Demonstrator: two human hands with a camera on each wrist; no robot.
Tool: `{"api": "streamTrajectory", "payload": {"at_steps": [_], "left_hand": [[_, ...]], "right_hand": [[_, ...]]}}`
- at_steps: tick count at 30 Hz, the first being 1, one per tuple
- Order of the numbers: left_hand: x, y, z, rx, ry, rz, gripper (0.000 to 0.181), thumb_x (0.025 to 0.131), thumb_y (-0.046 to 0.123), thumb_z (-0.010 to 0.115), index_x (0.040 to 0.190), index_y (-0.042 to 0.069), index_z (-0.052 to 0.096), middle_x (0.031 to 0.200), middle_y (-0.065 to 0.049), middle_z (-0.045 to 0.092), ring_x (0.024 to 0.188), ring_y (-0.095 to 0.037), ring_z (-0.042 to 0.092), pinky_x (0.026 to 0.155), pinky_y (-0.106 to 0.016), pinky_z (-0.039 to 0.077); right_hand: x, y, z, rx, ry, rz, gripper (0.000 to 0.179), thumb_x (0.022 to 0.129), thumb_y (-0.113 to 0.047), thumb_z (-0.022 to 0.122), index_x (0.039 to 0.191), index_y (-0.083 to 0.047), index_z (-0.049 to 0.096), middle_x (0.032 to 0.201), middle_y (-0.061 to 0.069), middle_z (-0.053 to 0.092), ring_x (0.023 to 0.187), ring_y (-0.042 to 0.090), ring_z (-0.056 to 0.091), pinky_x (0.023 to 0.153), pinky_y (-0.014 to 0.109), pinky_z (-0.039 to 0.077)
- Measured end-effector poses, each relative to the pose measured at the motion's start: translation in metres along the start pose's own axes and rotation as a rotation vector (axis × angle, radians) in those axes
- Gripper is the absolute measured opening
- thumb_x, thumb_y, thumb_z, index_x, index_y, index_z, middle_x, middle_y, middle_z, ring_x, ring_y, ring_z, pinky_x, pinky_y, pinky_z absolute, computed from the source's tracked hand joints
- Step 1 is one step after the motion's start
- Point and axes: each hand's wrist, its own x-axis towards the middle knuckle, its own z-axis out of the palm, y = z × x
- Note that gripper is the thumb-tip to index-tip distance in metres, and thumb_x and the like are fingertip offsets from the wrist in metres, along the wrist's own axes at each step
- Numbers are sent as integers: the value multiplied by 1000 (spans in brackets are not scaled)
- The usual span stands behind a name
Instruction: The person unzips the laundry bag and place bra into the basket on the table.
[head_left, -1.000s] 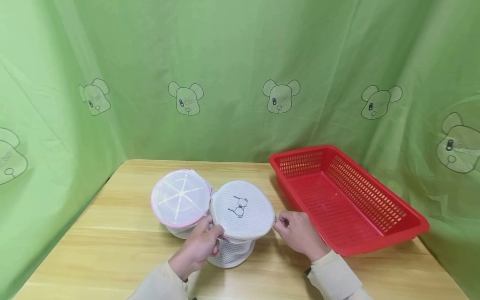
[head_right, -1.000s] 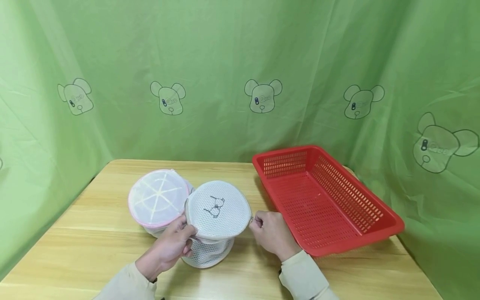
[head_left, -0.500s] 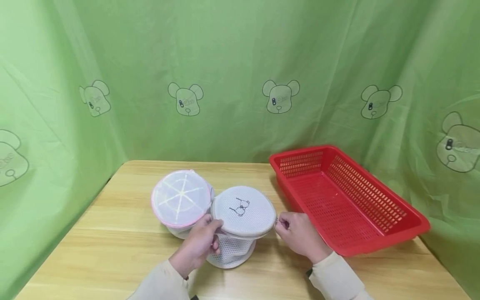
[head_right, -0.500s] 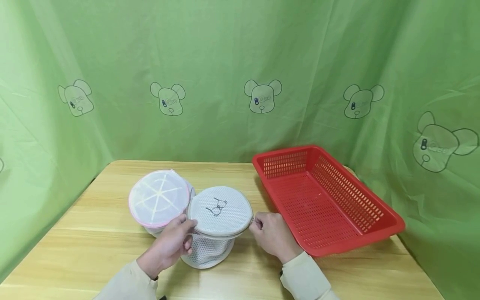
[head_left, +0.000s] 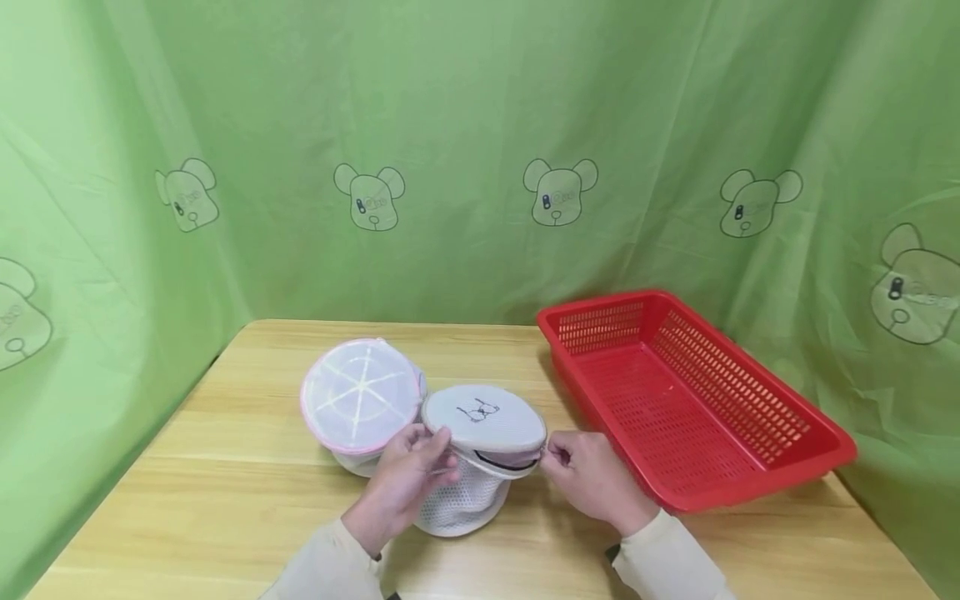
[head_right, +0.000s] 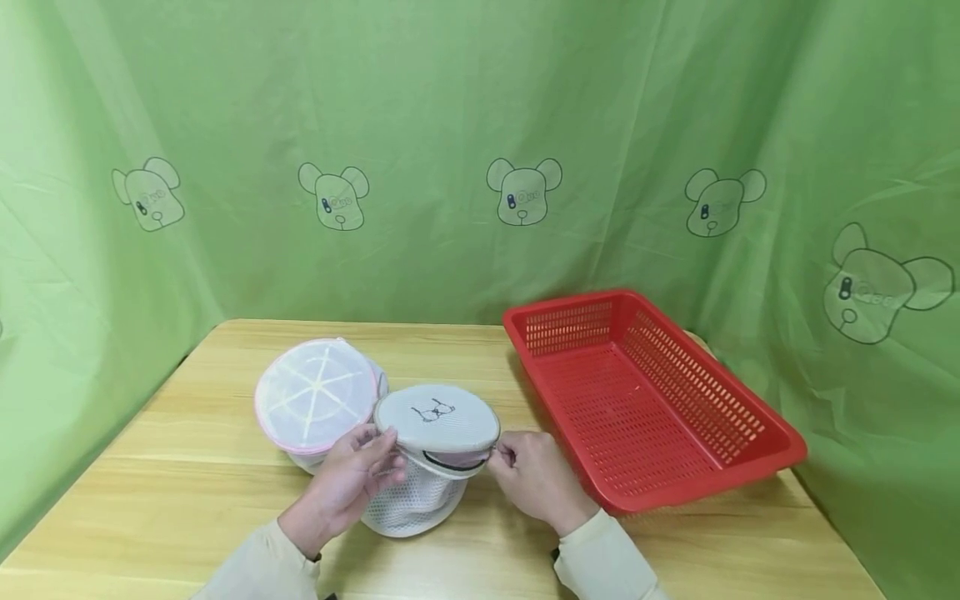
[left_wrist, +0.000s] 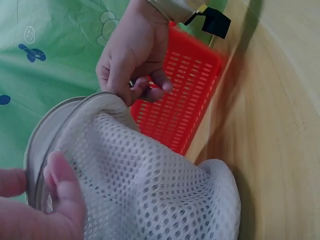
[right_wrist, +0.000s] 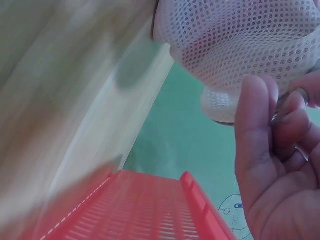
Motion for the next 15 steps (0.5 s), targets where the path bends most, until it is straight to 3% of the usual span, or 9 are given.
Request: {"api": "streamTrajectory", "payload": {"at_steps": [3, 6, 11, 15], "left_hand": [[0, -3, 0, 55, -13, -54, 37, 100, 38, 51, 109, 2, 46, 88, -4, 55, 71, -10, 56, 63, -24, 54], [-3, -6, 2, 90, -72, -102, 50, 96, 53, 48, 108, 4, 49, 85, -3, 58, 67, -9, 56, 58, -23, 53], [-10, -13, 11, 165, -216, -162, 61, 95, 58, 46, 106, -1, 54, 82, 0, 62, 64, -7, 57, 52, -21, 51], [-12, -17, 16, 199, -255, -185, 67, 93, 63, 45, 104, -2, 58, 81, -1, 64, 62, -7, 58, 49, -21, 50]], "right_hand": [[0, -3, 1, 23, -11, -1, 35, 75, -1, 64, 58, -23, 44, 55, -18, 34, 51, -2, 35, 45, 17, 30], [1, -6, 2, 40, -4, -25, 36, 76, -1, 64, 58, -23, 43, 54, -18, 33, 51, -3, 34, 44, 17, 30], [2, -13, 2, 60, 17, -75, 38, 76, -1, 64, 57, -23, 40, 54, -20, 31, 50, -4, 32, 42, 17, 29], [2, -19, 2, 90, 14, -99, 39, 76, -1, 64, 56, -23, 39, 54, -21, 32, 50, -4, 32, 41, 17, 31]]}}
